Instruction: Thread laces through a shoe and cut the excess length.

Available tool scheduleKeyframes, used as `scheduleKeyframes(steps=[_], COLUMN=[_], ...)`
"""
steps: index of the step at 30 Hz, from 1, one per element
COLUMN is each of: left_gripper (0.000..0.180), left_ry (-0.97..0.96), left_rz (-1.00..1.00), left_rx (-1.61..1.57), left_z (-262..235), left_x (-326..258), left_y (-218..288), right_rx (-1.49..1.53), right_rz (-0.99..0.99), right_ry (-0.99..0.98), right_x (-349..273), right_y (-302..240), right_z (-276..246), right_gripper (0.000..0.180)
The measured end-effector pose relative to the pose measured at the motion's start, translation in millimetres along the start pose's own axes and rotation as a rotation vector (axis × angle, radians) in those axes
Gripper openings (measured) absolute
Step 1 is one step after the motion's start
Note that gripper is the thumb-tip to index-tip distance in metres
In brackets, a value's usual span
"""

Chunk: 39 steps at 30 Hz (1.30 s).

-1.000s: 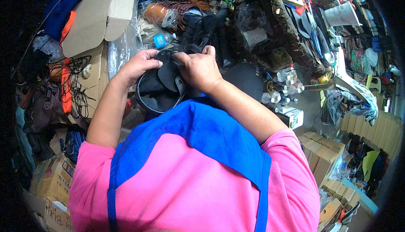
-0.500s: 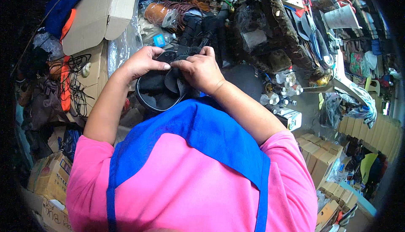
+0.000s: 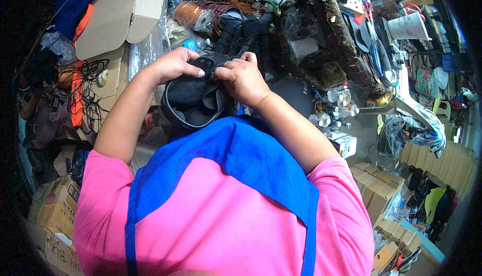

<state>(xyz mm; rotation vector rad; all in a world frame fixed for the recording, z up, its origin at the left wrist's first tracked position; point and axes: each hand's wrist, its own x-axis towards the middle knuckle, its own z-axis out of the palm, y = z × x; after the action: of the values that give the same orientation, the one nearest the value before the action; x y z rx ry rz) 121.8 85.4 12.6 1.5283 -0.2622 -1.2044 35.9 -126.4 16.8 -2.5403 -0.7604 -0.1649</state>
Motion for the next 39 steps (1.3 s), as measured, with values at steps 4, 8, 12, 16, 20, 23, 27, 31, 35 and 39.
scheduleKeyframes(steps=[4, 8, 12, 16, 20, 23, 27, 31, 35, 39], left_gripper=[0.025, 0.026, 0.021, 0.019, 0.018, 0.021, 0.023, 0.024, 0.027, 0.031], left_ry=[0.014, 0.068, 0.237, 0.4, 0.493, 0.548, 0.538, 0.647, 0.689, 0.75], left_rz=[-0.011, 0.008, 0.026, 0.149, 0.177, 0.189, 0.25, 0.589, 0.766, 0.853], left_rx=[0.054, 0.113, 0.326, 0.433, 0.537, 0.587, 0.54, 0.742, 0.807, 0.699], left_z=[1.2, 3.5, 15.9, 32.6, 40.1, 40.2, 46.9, 69.8, 84.5, 87.0], left_x=[0.1, -2.1, -14.3, -17.8, -21.9, -23.7, -29.3, -50.2, -62.3, -60.1], left_y=[2.3, 1.8, 10.7, 7.4, 12.3, 7.3, 12.3, 36.8, 38.5, 19.2], right_rx=[0.008, 0.095, 0.114, -0.012, -0.02, -0.057, -0.093, 0.067, 0.473, 0.847], right_rz=[-0.007, 0.026, 0.144, 0.227, 0.219, 0.327, 0.333, 0.424, 0.49, 0.541], right_ry=[-0.02, -0.059, -0.131, -0.119, -0.051, -0.026, -0.201, -0.083, 0.027, 0.093], right_x=[0.8, 6.0, 12.2, 12.7, 8.9, 8.5, 3.0, -2.0, -6.6, -15.8], right_y=[3.1, -1.4, -9.4, -13.6, -10.8, -20.6, -23.3, -34.1, -37.4, -30.2], right_z=[-1.2, -9.2, -12.3, -1.3, 8.2, -10.1, -23.5, -38.3, -42.4, -23.7], right_gripper=[0.015, 0.014, 0.011, 0.017, 0.022, 0.027, 0.018, 0.016, 0.02, 0.02])
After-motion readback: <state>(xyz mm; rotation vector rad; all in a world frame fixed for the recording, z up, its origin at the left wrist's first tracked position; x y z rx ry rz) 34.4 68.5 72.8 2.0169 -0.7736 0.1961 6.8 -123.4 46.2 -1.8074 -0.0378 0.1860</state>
